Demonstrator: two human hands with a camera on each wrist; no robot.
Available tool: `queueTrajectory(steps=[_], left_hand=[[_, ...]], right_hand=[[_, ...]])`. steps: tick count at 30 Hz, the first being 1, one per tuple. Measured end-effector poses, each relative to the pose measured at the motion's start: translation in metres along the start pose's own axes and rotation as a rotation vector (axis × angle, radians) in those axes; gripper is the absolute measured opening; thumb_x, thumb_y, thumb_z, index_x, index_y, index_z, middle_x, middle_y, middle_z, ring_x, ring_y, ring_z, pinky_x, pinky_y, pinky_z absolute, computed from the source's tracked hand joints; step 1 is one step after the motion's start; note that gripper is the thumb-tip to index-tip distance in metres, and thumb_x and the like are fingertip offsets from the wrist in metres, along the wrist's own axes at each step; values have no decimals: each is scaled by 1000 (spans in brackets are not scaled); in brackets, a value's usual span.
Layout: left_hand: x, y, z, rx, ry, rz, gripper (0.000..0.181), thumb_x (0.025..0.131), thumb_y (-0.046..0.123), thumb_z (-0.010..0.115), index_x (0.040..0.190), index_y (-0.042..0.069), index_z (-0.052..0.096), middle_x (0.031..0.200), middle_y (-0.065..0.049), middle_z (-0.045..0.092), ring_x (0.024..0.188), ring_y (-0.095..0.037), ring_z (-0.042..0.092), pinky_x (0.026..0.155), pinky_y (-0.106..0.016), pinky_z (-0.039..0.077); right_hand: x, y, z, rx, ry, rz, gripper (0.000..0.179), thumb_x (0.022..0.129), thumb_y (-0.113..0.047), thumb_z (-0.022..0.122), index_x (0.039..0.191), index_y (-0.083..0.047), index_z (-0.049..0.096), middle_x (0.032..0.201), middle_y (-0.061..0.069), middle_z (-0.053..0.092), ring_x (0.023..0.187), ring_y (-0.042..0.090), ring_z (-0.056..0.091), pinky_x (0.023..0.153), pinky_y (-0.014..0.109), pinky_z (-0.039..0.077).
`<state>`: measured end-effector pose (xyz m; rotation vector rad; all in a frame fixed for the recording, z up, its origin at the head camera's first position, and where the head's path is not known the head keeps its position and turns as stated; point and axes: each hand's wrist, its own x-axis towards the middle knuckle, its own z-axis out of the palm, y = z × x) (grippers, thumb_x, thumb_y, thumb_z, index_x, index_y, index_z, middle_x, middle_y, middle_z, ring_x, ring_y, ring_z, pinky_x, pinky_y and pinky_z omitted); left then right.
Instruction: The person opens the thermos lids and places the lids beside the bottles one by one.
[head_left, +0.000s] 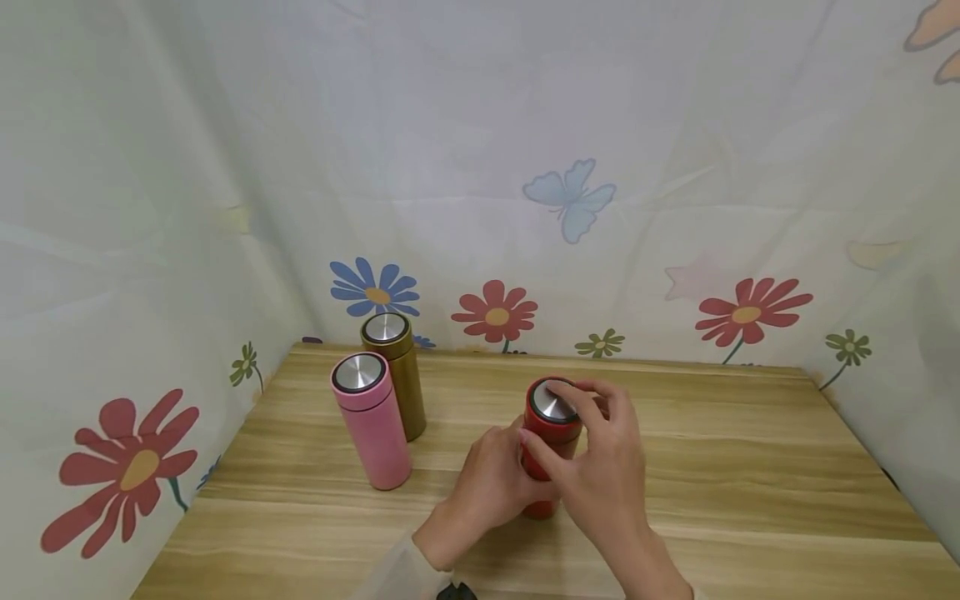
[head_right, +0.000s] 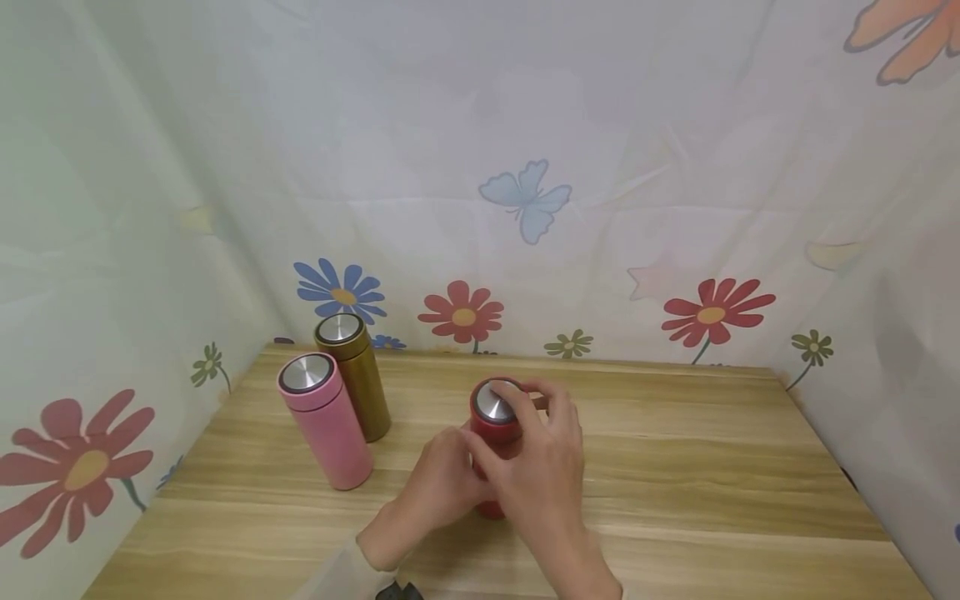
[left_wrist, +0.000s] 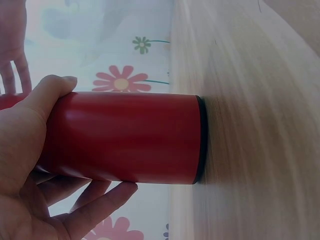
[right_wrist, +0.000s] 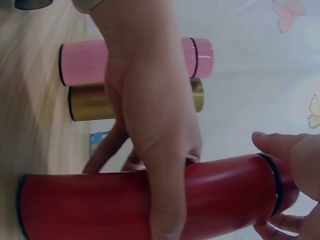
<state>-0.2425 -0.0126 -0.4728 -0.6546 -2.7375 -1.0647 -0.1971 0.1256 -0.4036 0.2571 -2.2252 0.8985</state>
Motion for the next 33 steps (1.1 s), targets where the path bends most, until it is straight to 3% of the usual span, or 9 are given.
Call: queueTrajectory(steps=[8, 18, 27, 33], left_hand=[[0, 2, -1, -17, -19, -25, 72, 76, 46, 90, 135, 23, 56, 113, 8, 76, 94, -7, 65, 90, -33, 55], [0, 1, -1, -17, -24, -14, 74, 77, 46, 89, 139, 23, 54, 117, 8, 76, 98, -7, 67, 92, -34, 55], [0, 0, -1, -20, -11, 6, 71, 76, 43, 89, 136, 23, 56, 112, 7, 77, 95, -6, 67, 88, -30, 54], [0, 0, -2, -50, -29, -4, 75, 76, 43, 90, 138, 23, 53, 117, 7, 76, 98, -5, 67, 93, -33, 55]], right_hand=[[-1, -2, 3, -20, -6, 23, 62, 68, -25, 99, 123, -20, 73, 126, 11, 59, 108, 25, 58, 77, 42, 58], [-1, -2, 2, 10, -20, 23, 60, 70, -25, 98, 124, -19, 72, 126, 12, 58, 112, 28, 58, 82, 45, 59], [2, -3, -4, 72, -85, 56, 57, 75, -24, 95, 126, -18, 71, 129, 11, 57, 119, 31, 59, 90, 49, 58], [3, -1, -8, 97, -119, 50, 56, 76, -23, 94, 127, -20, 71, 131, 10, 57, 119, 29, 59, 91, 49, 56]])
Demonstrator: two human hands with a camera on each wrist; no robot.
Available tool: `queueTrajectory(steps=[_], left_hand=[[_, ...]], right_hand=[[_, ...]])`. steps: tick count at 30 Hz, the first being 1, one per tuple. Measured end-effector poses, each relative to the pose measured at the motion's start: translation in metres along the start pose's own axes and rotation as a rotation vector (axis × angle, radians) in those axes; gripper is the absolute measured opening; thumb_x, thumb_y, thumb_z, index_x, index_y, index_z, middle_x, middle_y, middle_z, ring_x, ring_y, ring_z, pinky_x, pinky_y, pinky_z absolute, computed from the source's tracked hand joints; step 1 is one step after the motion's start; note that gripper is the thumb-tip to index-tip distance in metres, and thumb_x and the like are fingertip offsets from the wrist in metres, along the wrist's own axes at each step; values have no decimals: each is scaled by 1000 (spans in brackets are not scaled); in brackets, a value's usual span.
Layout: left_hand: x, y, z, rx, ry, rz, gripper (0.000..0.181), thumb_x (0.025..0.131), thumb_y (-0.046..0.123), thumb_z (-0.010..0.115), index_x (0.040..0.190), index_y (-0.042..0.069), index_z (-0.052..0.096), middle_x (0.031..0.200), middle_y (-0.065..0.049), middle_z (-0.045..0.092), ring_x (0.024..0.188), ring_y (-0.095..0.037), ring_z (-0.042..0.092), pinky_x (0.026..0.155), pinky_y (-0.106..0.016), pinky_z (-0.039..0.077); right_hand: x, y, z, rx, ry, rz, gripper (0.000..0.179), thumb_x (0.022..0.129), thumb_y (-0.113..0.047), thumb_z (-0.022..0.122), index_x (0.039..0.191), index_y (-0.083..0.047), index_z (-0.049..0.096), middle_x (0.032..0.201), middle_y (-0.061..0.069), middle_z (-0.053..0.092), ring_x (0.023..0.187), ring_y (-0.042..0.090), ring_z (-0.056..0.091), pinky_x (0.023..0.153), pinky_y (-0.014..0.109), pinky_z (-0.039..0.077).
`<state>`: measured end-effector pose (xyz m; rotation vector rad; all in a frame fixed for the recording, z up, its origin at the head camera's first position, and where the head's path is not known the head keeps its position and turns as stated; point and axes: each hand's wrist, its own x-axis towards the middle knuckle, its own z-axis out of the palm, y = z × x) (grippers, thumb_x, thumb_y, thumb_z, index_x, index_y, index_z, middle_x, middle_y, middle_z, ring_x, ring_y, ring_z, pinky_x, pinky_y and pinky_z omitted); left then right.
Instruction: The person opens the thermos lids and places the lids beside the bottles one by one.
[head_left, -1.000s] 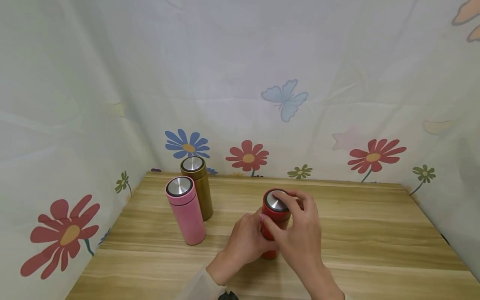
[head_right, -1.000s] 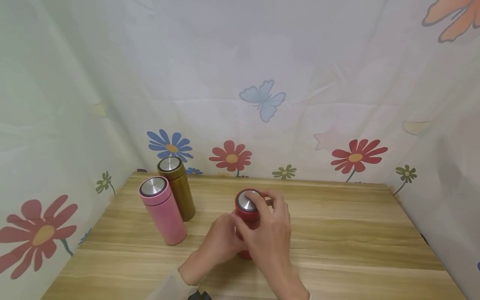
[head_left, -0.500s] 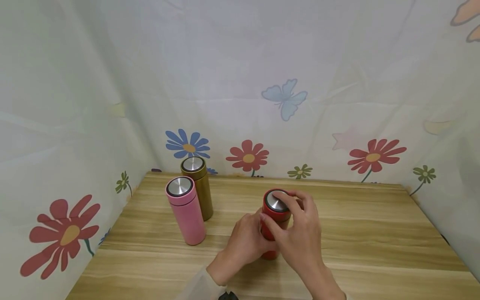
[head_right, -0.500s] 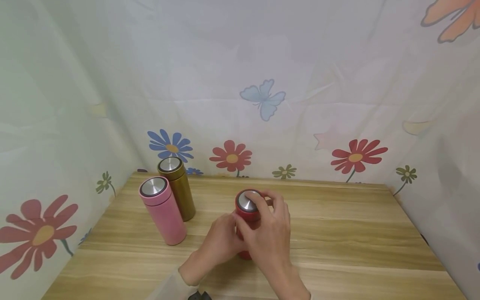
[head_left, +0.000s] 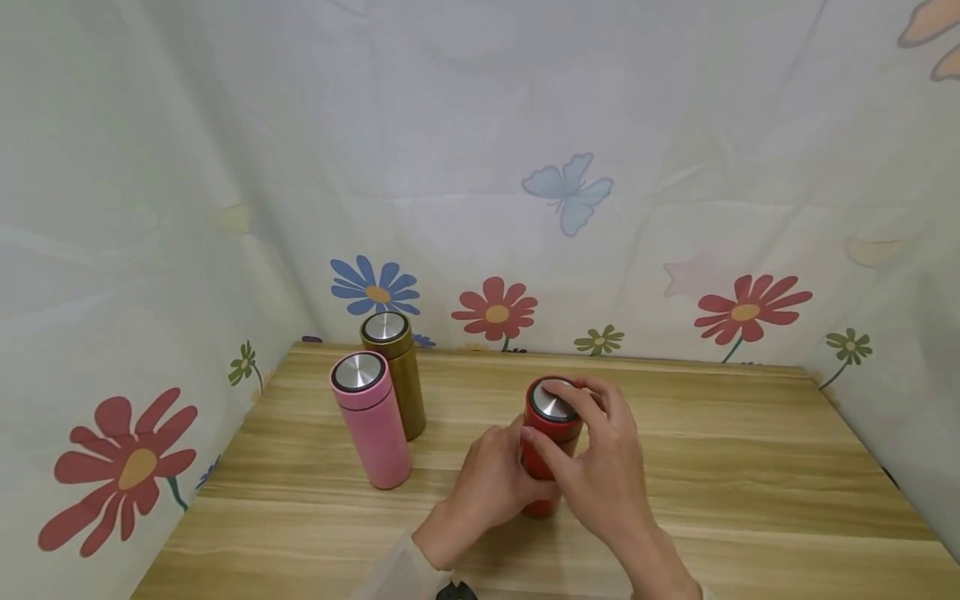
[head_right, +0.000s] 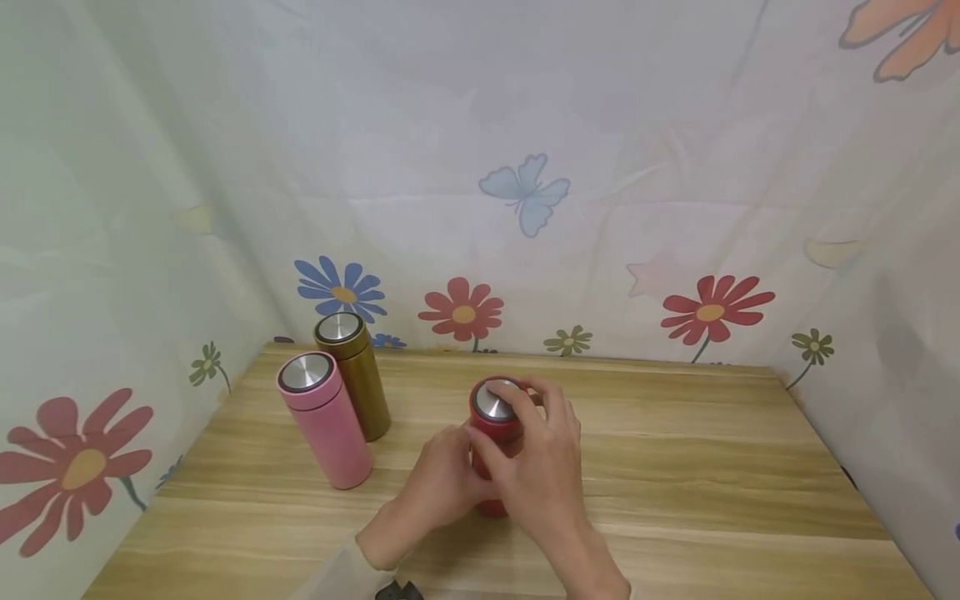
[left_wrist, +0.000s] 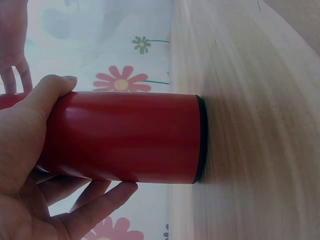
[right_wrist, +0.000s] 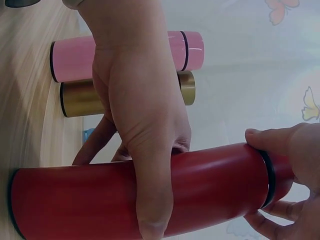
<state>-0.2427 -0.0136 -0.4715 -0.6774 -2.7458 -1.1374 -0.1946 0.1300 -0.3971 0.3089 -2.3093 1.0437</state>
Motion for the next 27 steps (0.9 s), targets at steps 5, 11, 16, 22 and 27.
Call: queueTrajectory(steps=[5, 11, 16, 22, 27], left_hand=[[0, 0, 0, -13, -5, -12, 75, 77, 44, 90, 139, 25, 53, 118, 8, 75, 99, -6, 67, 94, -35, 56], [0, -1, 0, -21, -12, -18, 76, 77, 44, 90, 140, 25, 52, 120, 7, 75, 100, -7, 67, 95, -36, 56], [1, 0, 0, -11, -10, -9, 76, 77, 44, 90, 140, 23, 52, 120, 6, 75, 100, -8, 68, 95, -35, 56], [1, 2, -1, -2, -6, -11, 76, 78, 45, 89, 140, 22, 52, 120, 4, 75, 100, -10, 68, 95, -36, 57], [0, 2, -1, -5, -9, -16, 76, 78, 45, 89, 140, 22, 51, 120, 3, 75, 101, -11, 69, 95, -37, 57]], right_hand=[[1, 2, -2, 18, -23, -18, 54, 78, -22, 93, 127, -23, 71, 131, 9, 59, 118, 26, 59, 91, 49, 53], [3, 4, -4, 34, -52, -49, 52, 81, -19, 90, 128, -22, 69, 133, 8, 59, 119, 26, 59, 93, 50, 53], [5, 7, -8, 60, -88, -75, 51, 83, -15, 87, 130, -20, 68, 136, 7, 59, 121, 25, 61, 96, 51, 55], [6, 9, -10, 99, -129, -72, 52, 85, -13, 85, 133, -21, 67, 142, 4, 57, 125, 25, 59, 99, 53, 54], [5, 10, -10, 101, -129, -79, 52, 85, -13, 85, 133, -21, 67, 142, 4, 57, 125, 25, 59, 98, 53, 53]])
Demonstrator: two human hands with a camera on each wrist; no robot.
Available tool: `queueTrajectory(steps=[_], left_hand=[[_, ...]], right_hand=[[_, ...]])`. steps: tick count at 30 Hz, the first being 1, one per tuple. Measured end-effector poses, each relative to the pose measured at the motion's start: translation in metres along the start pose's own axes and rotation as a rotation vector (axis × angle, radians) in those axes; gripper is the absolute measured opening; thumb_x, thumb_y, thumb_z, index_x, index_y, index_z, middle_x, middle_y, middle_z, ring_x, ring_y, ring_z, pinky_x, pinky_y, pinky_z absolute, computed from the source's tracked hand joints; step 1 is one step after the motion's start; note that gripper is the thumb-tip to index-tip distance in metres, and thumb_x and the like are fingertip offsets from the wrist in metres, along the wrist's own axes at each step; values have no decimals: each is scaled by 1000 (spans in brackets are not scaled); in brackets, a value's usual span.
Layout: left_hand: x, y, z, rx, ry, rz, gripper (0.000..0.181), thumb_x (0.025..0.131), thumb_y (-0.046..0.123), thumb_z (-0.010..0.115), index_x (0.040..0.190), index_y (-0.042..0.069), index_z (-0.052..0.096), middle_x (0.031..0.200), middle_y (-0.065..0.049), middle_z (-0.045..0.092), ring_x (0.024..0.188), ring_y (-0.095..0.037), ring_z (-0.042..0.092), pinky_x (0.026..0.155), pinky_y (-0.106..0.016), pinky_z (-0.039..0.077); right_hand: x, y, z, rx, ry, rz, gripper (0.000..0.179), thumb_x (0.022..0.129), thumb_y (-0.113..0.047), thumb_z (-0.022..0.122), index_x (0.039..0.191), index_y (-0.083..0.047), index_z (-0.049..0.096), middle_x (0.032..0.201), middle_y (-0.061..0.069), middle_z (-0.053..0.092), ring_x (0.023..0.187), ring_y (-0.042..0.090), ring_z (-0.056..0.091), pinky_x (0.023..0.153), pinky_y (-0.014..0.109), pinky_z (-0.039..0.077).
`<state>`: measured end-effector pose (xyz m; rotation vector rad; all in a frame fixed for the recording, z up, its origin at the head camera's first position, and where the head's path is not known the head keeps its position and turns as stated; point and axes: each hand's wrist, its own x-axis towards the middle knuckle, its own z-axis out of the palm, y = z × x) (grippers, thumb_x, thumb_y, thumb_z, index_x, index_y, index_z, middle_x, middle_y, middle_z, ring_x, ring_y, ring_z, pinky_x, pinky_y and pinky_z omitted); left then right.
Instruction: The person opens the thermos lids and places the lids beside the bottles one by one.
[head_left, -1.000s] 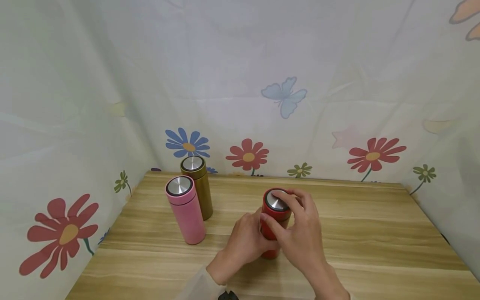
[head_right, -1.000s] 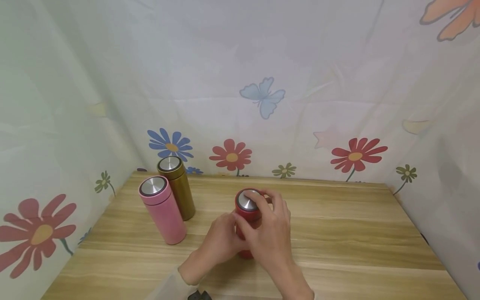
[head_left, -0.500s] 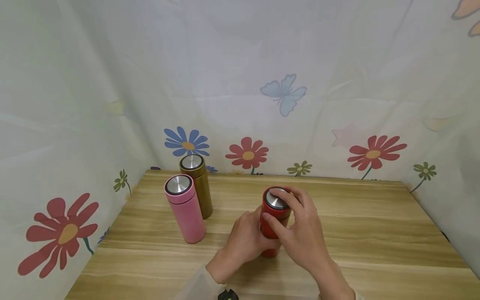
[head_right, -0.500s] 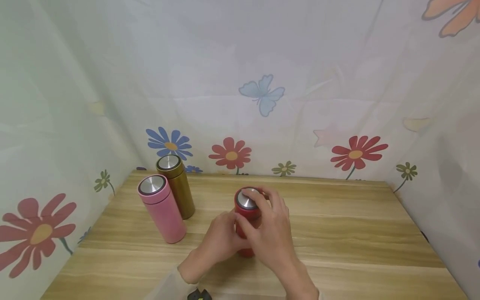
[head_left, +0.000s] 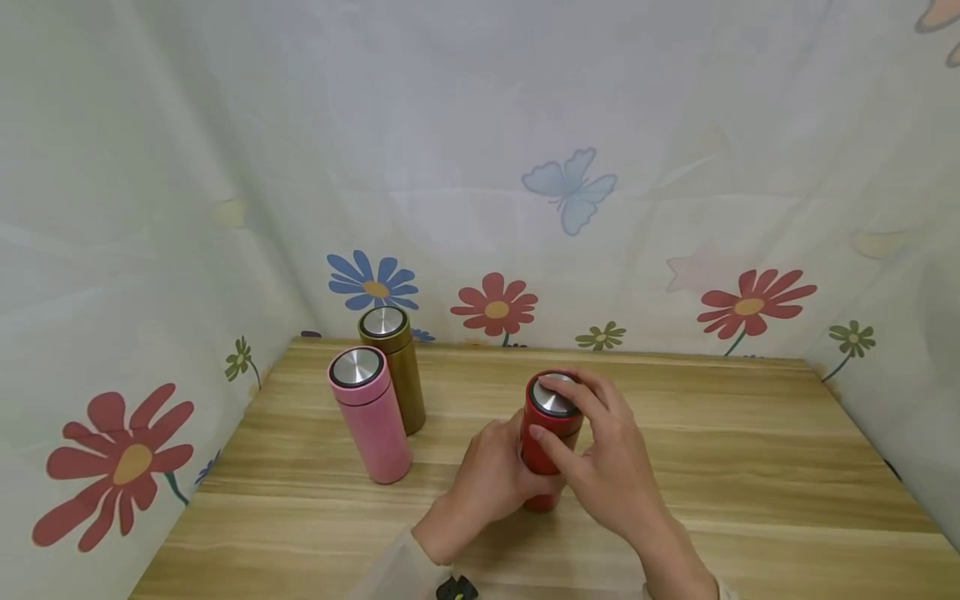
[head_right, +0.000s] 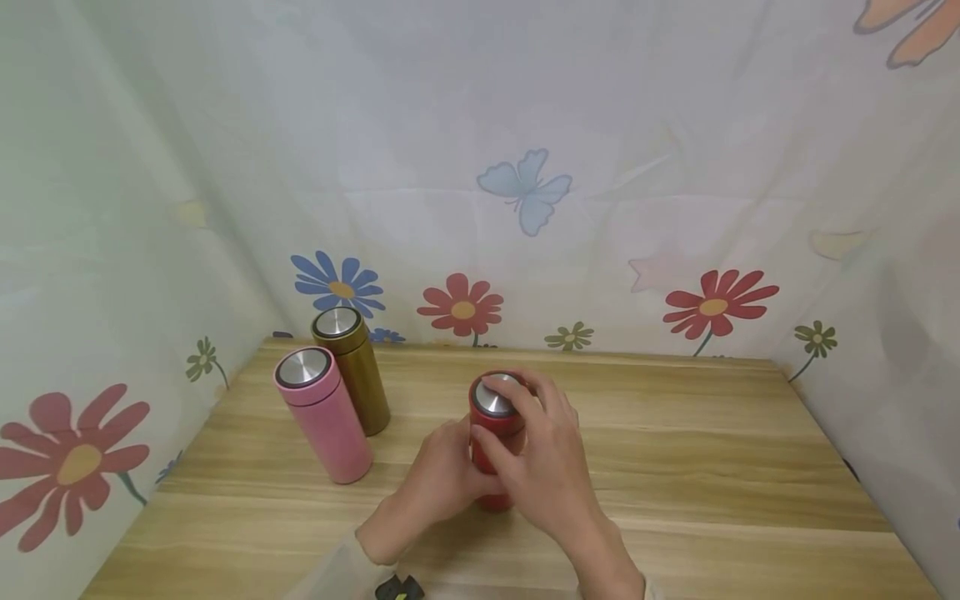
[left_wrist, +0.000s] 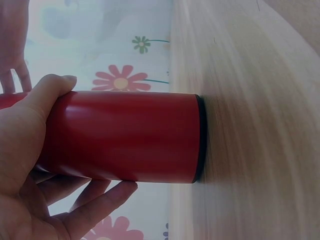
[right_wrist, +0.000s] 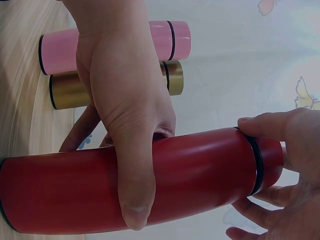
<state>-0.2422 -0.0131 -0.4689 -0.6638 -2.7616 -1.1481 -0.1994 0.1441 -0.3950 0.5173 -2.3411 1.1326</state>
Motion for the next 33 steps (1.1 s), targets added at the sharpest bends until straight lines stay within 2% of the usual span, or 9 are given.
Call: queueTrajectory(steps=[11, 19, 26, 33], left_hand=[[1, 0, -1, 7, 0, -1, 76, 76, 44, 89, 139, 22, 52, 120, 4, 76, 101, -11, 69, 94, -36, 57], [1, -1, 1, 7, 2, 7, 72, 78, 45, 88, 137, 22, 53, 119, 5, 76, 99, -7, 68, 94, -34, 56], [0, 0, 2, 3, -1, -10, 74, 78, 47, 89, 139, 23, 53, 121, 6, 75, 100, -9, 67, 94, -36, 56], [-1, -1, 1, 24, 4, -5, 72, 77, 47, 88, 136, 21, 56, 117, 7, 76, 96, -8, 66, 90, -33, 55]], right_hand=[[1, -1, 2, -18, 16, -1, 53, 83, -13, 86, 131, -22, 67, 139, 3, 57, 123, 21, 59, 97, 52, 54], [-1, -4, 2, -18, 33, 50, 62, 80, -18, 90, 136, -25, 64, 140, 5, 53, 126, 23, 55, 100, 56, 53], [-4, -5, 5, -54, 108, 78, 66, 74, -28, 95, 134, -28, 67, 139, 6, 54, 127, 24, 52, 95, 54, 53], [-5, -6, 16, -173, 212, 38, 65, 67, -31, 99, 127, -27, 72, 129, 6, 58, 111, 18, 55, 81, 42, 55]])
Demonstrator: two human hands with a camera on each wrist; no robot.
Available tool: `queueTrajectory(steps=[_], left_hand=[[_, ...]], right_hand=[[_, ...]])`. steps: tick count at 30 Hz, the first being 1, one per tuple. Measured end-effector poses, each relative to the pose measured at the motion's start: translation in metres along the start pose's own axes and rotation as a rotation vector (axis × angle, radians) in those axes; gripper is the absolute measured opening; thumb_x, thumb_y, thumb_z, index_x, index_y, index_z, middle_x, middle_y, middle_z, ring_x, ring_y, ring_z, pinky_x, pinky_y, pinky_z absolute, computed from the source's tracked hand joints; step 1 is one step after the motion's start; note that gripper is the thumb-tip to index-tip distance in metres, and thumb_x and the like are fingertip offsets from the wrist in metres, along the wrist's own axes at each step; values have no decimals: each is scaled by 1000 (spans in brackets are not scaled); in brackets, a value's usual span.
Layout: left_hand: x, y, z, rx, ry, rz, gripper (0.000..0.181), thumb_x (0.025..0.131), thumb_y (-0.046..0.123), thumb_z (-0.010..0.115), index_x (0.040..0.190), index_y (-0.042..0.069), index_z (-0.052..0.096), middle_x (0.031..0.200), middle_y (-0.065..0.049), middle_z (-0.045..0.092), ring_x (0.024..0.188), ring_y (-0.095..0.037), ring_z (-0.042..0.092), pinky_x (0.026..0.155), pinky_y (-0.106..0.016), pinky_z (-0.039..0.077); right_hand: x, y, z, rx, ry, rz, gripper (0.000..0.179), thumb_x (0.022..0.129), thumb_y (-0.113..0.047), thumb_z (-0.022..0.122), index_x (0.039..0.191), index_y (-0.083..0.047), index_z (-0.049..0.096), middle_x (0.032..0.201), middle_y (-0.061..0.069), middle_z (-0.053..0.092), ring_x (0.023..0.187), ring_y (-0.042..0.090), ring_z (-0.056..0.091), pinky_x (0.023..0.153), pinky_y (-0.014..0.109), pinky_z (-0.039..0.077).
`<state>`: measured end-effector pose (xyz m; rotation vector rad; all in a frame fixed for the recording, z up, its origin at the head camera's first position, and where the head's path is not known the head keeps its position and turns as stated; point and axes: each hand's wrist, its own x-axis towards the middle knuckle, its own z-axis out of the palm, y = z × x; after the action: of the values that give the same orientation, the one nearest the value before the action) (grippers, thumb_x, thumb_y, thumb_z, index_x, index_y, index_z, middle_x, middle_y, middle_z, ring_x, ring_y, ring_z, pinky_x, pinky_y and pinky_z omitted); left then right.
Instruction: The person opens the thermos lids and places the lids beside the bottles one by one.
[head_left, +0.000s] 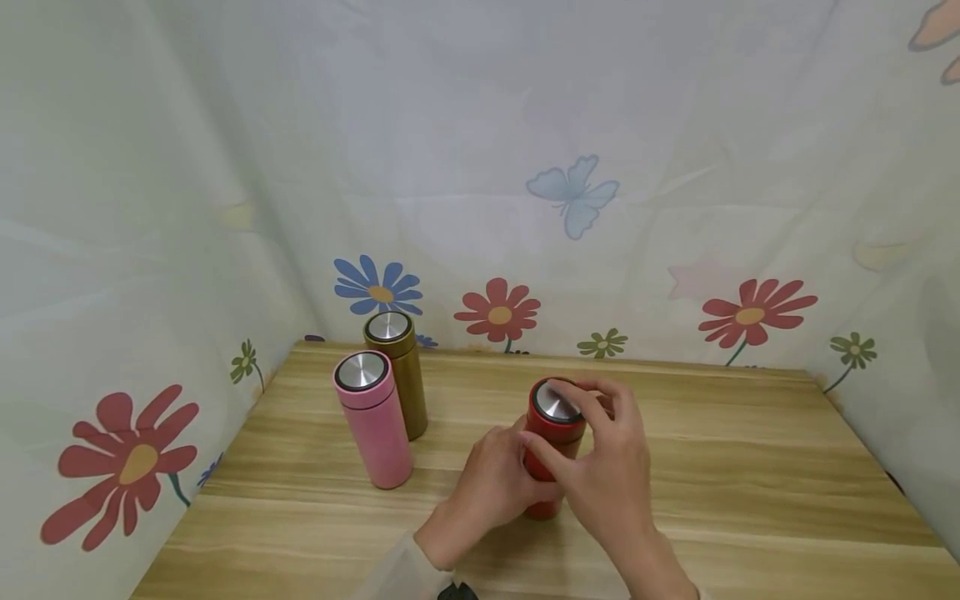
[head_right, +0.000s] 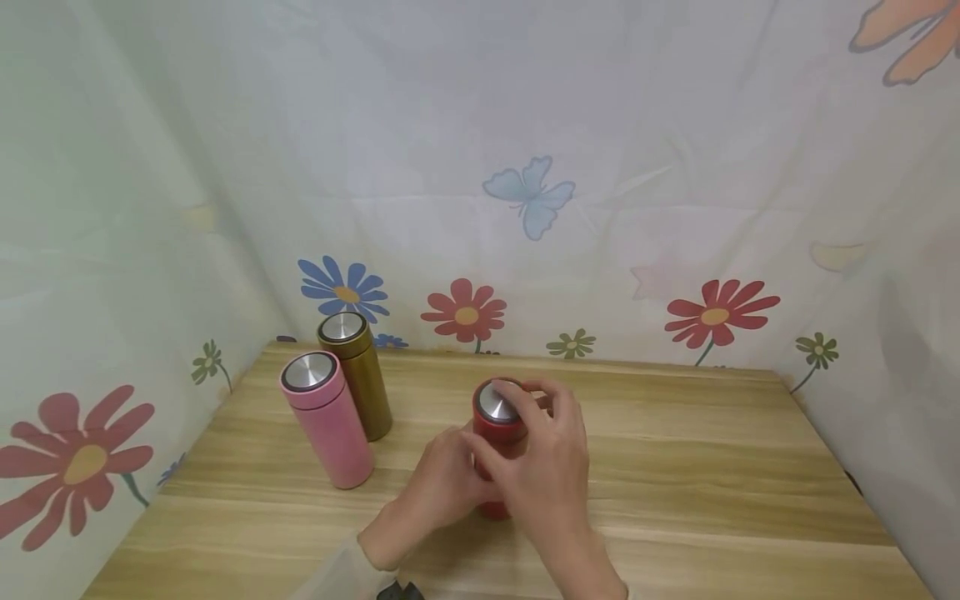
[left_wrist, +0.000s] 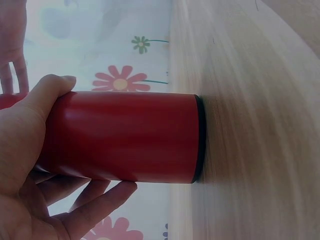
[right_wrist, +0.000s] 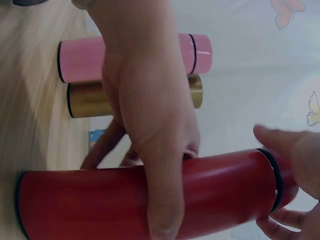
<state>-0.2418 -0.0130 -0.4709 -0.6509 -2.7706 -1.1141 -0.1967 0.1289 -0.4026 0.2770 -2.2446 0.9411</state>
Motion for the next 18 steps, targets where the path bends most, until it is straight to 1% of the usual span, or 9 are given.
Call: queueTrajectory(steps=[3, 5, 11, 18], left_hand=[[-4, 1, 4, 11, 16, -5, 72, 76, 48, 89, 135, 22, 57, 114, 8, 76, 96, -8, 65, 89, -33, 55], [-7, 2, 7, 19, 26, -10, 73, 76, 48, 89, 136, 22, 57, 113, 9, 75, 96, -9, 65, 89, -34, 55], [-16, 6, 15, 33, 56, -9, 73, 75, 47, 90, 136, 23, 57, 112, 9, 75, 97, -10, 65, 88, -35, 55], [-17, 11, 14, 12, 35, -26, 74, 75, 45, 90, 137, 23, 55, 114, 8, 75, 99, -9, 65, 90, -35, 55]], right_hand=[[-6, 2, 1, -37, 31, -22, 62, 67, -31, 99, 124, -24, 74, 126, 7, 59, 106, 19, 56, 76, 39, 56], [-10, 2, 0, -43, 34, -22, 62, 67, -29, 99, 123, -23, 74, 126, 8, 58, 106, 21, 56, 76, 40, 56], [-19, 4, -6, -16, 14, -16, 60, 69, -26, 99, 123, -20, 74, 126, 10, 58, 110, 25, 56, 81, 44, 59], [-17, 2, -11, 23, -13, -3, 57, 70, -24, 98, 123, -19, 74, 127, 11, 57, 114, 29, 58, 86, 47, 59]])
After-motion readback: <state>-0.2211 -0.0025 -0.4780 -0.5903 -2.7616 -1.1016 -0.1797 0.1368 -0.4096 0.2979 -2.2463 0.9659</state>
